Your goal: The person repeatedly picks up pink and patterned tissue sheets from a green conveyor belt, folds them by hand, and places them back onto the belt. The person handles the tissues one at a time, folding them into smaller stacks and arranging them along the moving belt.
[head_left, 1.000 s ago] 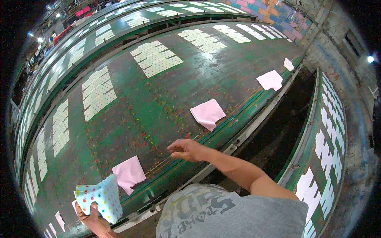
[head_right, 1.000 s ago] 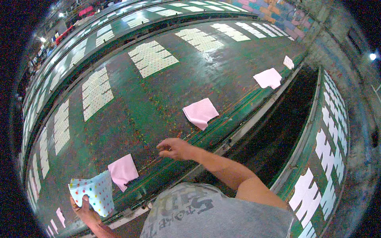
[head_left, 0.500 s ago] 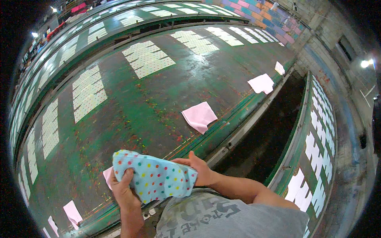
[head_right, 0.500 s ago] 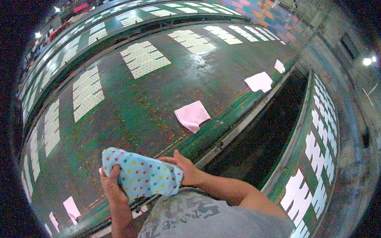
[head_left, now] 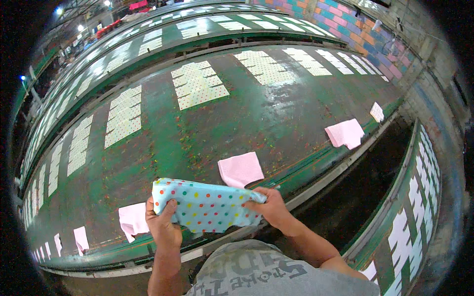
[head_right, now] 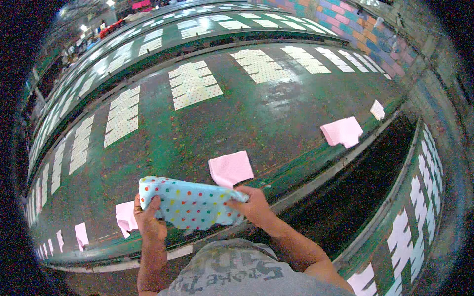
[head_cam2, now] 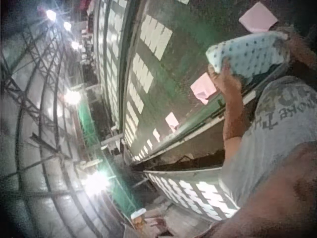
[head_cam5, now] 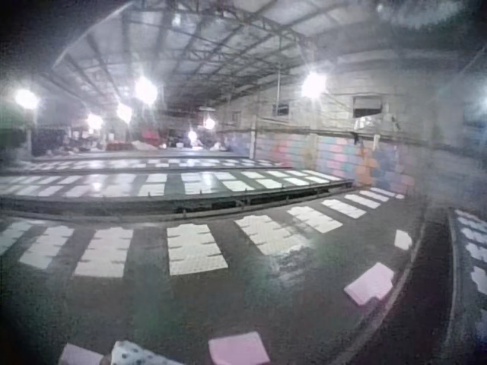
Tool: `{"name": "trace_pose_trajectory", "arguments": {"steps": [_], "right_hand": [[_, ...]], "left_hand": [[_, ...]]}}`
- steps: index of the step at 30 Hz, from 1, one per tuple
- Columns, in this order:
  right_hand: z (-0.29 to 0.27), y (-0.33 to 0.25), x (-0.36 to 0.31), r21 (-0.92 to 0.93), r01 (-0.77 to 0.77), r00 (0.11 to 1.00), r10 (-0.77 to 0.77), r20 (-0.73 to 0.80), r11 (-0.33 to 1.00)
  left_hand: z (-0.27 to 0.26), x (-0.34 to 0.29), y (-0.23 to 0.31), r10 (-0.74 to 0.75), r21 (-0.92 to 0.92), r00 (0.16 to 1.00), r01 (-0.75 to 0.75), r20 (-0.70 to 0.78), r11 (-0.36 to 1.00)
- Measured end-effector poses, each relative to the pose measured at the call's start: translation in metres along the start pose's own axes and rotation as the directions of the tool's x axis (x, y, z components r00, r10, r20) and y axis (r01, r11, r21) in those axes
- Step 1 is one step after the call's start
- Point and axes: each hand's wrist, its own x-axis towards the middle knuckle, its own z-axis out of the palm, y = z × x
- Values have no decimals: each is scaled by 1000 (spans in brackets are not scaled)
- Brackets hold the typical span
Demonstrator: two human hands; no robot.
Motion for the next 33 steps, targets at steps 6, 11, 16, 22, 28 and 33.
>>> {"name": "trace_pose_trajectory", "arguments": {"steps": [6, 11, 16, 22, 28, 33], "right_hand": [[-99, -14, 10, 298, 91, 996, -80, -51, 950], [-128, -43, 16, 506, 119, 992, -88, -85, 854], [-149, -91, 18, 674, 160, 987, -115, -111, 721], [-159, -134, 20, 618, 293, 947, -133, -292, 730], [-180, -130, 49, 568, 384, 878, -97, -469, 728], [-196, -108, 139, 581, 352, 888, -67, -454, 734]], "left_hand": [[85, -18, -60, -42, 24, 996, 44, -80, 999], [121, -17, -78, -167, 42, 983, 171, -71, 984], [129, 2, -87, -303, -1, 949, 304, 92, 953], [94, 35, -132, -142, 331, 989, 125, 27, 935], [19, 39, -170, 240, 947, 934, -298, 263, 120], [8, 45, -176, 311, 944, 892, -294, 327, -150]]}}
